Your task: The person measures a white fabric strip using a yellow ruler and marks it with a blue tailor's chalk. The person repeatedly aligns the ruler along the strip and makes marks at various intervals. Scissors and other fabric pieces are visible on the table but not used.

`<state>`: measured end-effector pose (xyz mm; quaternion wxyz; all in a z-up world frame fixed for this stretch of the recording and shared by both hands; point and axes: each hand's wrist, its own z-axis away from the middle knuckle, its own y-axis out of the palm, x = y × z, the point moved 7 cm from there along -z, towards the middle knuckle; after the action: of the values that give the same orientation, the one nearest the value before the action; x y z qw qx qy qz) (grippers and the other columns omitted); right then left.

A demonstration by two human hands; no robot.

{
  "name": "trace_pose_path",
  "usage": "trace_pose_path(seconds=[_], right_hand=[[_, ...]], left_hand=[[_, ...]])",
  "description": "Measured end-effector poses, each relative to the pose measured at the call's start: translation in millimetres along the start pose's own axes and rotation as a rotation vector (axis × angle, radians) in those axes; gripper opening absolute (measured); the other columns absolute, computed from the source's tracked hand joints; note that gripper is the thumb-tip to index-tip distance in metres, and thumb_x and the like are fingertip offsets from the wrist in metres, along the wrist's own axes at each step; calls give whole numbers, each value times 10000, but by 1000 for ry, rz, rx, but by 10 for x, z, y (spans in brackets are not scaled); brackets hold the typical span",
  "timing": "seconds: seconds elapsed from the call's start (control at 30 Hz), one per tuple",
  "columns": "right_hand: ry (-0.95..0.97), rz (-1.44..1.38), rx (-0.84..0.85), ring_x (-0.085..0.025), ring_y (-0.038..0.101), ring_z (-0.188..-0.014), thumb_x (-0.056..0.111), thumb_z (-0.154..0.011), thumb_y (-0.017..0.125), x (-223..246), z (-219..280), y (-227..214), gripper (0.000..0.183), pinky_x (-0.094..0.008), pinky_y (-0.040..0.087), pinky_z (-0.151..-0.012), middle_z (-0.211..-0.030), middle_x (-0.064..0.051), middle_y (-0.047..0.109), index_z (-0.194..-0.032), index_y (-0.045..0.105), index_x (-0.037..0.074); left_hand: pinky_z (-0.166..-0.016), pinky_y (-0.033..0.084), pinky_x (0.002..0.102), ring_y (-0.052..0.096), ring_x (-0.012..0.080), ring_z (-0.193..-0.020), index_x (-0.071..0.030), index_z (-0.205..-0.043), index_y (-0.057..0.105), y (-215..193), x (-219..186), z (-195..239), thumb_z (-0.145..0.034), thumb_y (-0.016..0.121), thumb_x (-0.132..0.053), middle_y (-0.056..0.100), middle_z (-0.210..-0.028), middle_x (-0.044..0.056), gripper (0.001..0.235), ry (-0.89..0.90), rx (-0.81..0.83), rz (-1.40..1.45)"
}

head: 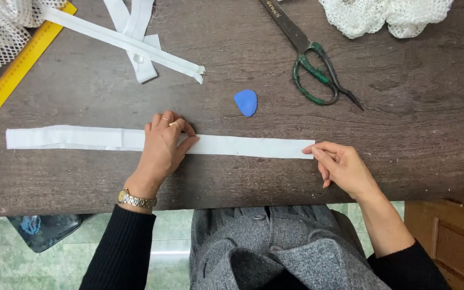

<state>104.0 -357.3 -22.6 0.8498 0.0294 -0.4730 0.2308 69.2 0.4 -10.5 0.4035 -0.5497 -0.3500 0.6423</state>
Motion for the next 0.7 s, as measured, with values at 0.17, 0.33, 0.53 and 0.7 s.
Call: trace_pose_path(seconds=[0.17, 0.33, 0.53, 0.7], right_hand=[[-7, 9, 5, -213, 525, -295, 144, -944, 546, 1, -7, 6, 224, -271, 460, -313, -405, -150, 480, -1034, 687, -5], [-7, 9, 1, -209, 521, -296, 151, -945, 549, 15, -4, 2, 223, -267, 460, -314, -405, -152, 481, -1038, 683, -2], [-4, 16, -5, -213, 527, -294, 143, -948, 542, 61, 15, 8, 221, -262, 457, -316, -401, -151, 476, -1038, 686, 1], [-8, 1, -4, -203, 518, -302, 145, -949, 545, 2, 0, 4, 222, -272, 480, -323, -406, -149, 477, -1039, 680, -7]], left_hand=[[-809, 368, 356, 494, 217, -990, -188, -894, 615, -31, -13, -8, -836, 733, -286, 468, -961, -12, 163, -7, -6, -7], [-817, 370, 352, 493, 212, -998, -180, -875, 619, -16, -17, -16, -837, 731, -271, 470, -963, -19, 150, 14, 2, -36], [-823, 388, 353, 509, 215, -983, -194, -868, 626, -96, -27, -10, -832, 726, -287, 490, -932, -14, 142, 32, 27, 26], [-820, 405, 338, 563, 196, -934, -185, -850, 648, -175, -84, -12, -843, 727, -231, 564, -860, -21, 91, 47, 72, 98]])
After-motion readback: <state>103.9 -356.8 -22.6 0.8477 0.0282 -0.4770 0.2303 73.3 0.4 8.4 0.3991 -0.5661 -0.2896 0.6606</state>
